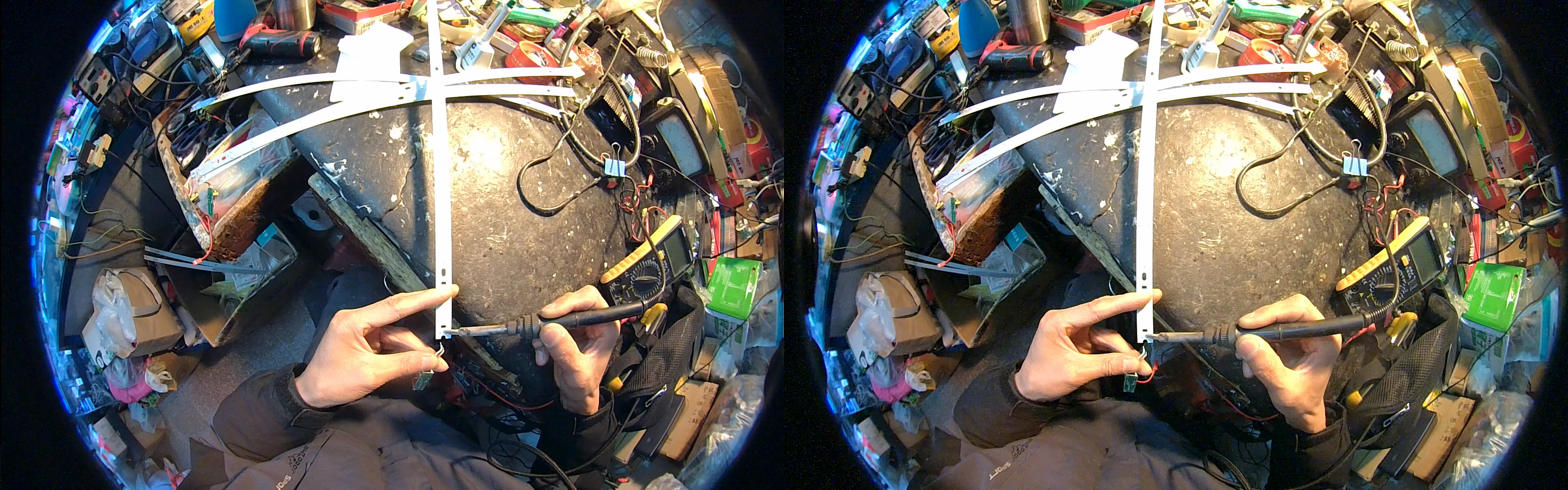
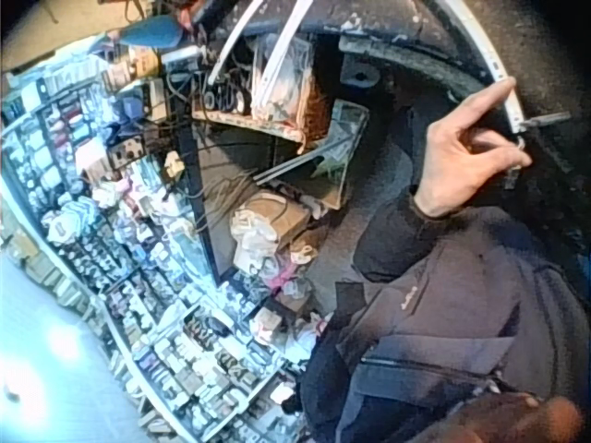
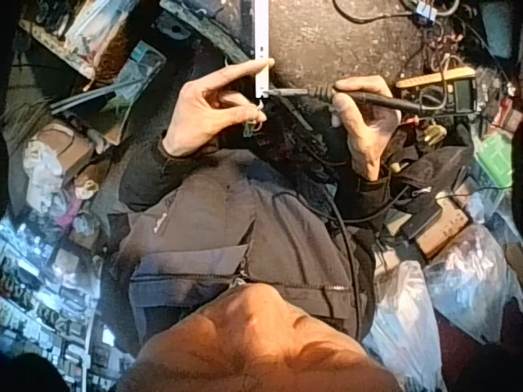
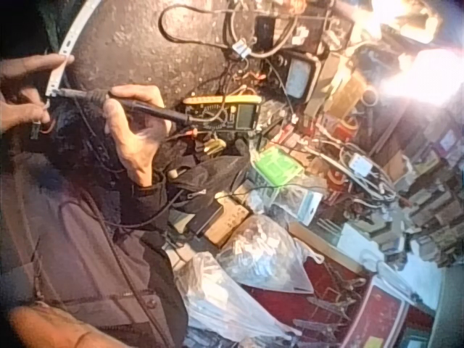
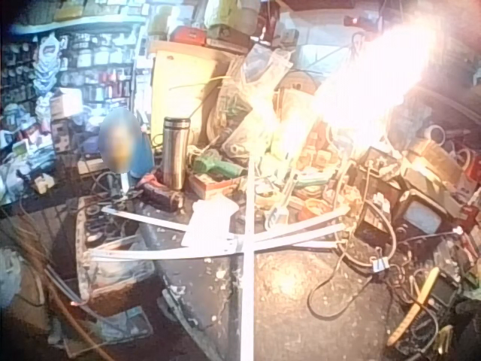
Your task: The person arranges several white LED strip modules on a cluttered workbench, then uses a soldering iron to attach wires to the ends of the strips. The person handles the strips one at a time, aligns them, and applies solder to connect the wires.
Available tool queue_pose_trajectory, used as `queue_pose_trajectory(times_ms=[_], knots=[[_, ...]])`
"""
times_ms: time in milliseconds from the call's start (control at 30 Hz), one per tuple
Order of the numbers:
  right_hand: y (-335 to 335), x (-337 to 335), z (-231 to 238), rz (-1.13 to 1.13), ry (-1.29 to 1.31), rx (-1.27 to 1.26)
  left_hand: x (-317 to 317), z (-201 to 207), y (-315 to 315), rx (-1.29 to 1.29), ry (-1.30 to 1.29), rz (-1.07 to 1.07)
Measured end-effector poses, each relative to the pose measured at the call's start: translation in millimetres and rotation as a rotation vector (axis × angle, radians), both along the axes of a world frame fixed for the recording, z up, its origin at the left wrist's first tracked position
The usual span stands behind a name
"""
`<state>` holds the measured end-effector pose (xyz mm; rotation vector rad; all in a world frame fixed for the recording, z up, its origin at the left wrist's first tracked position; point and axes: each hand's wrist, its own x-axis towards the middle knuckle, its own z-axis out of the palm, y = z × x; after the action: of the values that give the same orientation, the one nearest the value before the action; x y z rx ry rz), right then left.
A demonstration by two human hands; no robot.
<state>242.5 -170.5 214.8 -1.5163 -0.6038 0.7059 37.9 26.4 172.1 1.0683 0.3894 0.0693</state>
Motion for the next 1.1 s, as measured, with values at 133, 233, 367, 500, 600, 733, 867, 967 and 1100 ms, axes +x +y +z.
queue_pose_trajectory(times_ms=[133,233,367,500,600,733,867,967,1100], knots=[[0.1,0.2,-1.2,0.001,0.006,0.006,-0.2,-0.7,-0.1,0.004,0.0,-0.003],[-0.1,-0.3,-1.3,-0.009,0.008,0.001,-0.5,-1.8,0.4,0.01,-0.002,-0.007],[-0.3,0.6,-1.3,0.004,0.023,0.018,-0.5,-2.8,0.3,0.011,-0.015,0.0],[-2.4,1.1,-2.5,-0.008,-0.013,-0.003,-0.8,-2.8,1.0,0.0,0.0,-0.011],[-3.2,1.9,-7.2,-0.042,-0.002,0.139,-0.3,-3.4,1.3,-0.02,0.007,-0.012],[-2.7,7.1,-12.4,-0.109,0.024,0.254,-0.4,-4.4,0.5,-0.005,0.009,0.003],[-3.3,5.5,-10.2,-0.125,0.028,0.21,1.3,-6.6,-1.6,-0.017,0.001,0.015],[-2.7,4.0,-5.4,-0.135,-0.011,0.115,1.5,-6.8,-3.3,-0.019,-0.006,0.025],[-2.0,0.7,1.7,-0.078,-0.041,-0.04,0.8,-6.3,-3.3,0.001,0.0,0.013]])
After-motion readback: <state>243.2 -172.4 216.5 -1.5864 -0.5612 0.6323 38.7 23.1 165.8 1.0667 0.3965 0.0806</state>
